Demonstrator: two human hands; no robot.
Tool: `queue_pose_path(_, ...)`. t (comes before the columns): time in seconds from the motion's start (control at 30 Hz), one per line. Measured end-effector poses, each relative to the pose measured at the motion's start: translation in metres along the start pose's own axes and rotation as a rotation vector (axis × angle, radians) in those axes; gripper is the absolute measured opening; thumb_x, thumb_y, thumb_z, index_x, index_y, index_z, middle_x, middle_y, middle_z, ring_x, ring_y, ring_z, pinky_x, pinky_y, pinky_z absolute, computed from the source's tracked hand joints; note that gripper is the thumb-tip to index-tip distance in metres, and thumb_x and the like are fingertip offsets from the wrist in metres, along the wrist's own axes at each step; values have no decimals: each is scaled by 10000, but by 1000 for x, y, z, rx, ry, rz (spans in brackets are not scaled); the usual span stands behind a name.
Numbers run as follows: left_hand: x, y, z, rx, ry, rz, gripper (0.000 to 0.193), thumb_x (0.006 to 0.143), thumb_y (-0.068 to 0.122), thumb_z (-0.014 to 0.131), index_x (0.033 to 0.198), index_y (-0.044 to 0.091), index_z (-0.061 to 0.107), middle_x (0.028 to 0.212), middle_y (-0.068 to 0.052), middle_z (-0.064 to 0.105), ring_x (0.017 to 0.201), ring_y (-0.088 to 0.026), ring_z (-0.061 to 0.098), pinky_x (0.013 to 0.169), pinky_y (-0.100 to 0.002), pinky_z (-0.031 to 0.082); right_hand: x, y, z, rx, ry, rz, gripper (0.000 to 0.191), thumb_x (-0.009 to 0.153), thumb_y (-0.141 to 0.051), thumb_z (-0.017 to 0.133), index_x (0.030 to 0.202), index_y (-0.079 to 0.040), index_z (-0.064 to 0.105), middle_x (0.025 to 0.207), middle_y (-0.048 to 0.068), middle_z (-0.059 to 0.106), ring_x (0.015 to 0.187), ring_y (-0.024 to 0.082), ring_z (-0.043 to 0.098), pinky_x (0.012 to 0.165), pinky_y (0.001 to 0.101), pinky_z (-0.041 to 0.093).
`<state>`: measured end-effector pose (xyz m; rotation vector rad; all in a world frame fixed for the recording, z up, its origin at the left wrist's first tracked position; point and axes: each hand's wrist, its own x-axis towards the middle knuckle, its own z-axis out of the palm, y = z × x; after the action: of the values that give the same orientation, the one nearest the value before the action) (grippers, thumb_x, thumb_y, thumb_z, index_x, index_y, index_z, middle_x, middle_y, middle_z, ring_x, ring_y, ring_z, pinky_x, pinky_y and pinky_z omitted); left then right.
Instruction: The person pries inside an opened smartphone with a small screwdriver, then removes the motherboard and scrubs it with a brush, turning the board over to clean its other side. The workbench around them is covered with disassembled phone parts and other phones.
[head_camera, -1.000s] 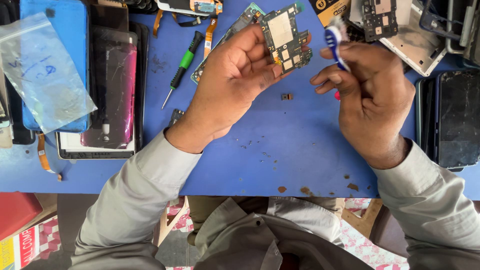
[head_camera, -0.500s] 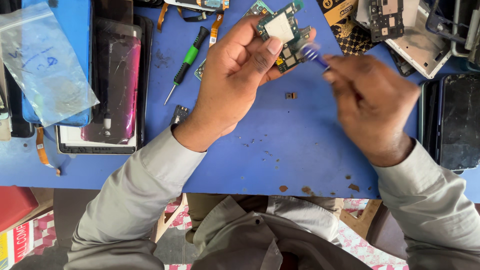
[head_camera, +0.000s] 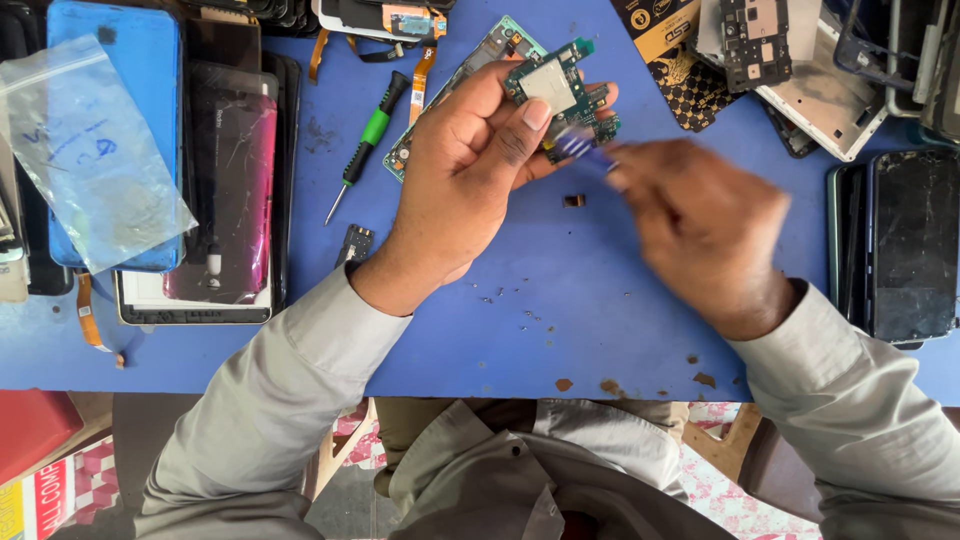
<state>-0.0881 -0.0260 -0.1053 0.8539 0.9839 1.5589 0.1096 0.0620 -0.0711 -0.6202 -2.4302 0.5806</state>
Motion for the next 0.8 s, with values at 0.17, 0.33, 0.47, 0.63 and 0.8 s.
queue_pose_path(0.17, -1, -1, 1, 117, 42, 18, 335, 1173, 183, 526, 1451, -3, 549, 1235, -98, 733, 1055, -95, 709, 922, -267, 626, -1, 0, 0, 19, 61, 12, 149, 958, 64, 747, 1092, 25, 696, 984, 149, 729, 751, 228, 694, 644, 327, 542)
queue_pose_path(0.33, -1, -5, 0, -41, -4, 40, 351, 1185, 193, 532, 1464, -19, 505, 1298, -110, 702, 1140, -109, 705, 1022, -283, 626, 0, 2, 1, 14, 76, 18, 109, 1031, 77, 727, 1082, -5, 677, 1011, 126, 729, 720, 179, 682, 600, 278, 509)
queue_pose_path(0.47, -1, -6, -4, -61, -4, 59, 323, 1188, 183, 541, 1413, -46, 502, 1315, -135, 692, 1169, -138, 706, 1023, -296, 618, -2, -2, 4, 10, 62, 37, 99, 1054, 34, 759, 1114, 14, 684, 913, 112, 700, 671, 141, 623, 591, 278, 474)
queue_pose_path(0.63, -1, -3, -5, -69, 22, 12, 302, 1175, 175, 538, 1393, -26, 481, 1307, -164, 688, 1139, -144, 684, 992, -296, 611, 1, 2, 8, -50, 124, 125, 78, 1017, 58, 762, 1066, 39, 703, 768, 117, 657, 558, 129, 515, 508, 293, 393)
queue_pose_path(0.8, 0, 2, -5, -129, -48, 71, 281, 1178, 203, 530, 1360, -7, 489, 1356, -119, 674, 1165, -108, 693, 1009, -270, 625, -8, 5, 12, 25, 129, 78, 70, 1112, 12, 704, 1093, 21, 637, 880, 97, 697, 653, 88, 605, 582, 238, 465)
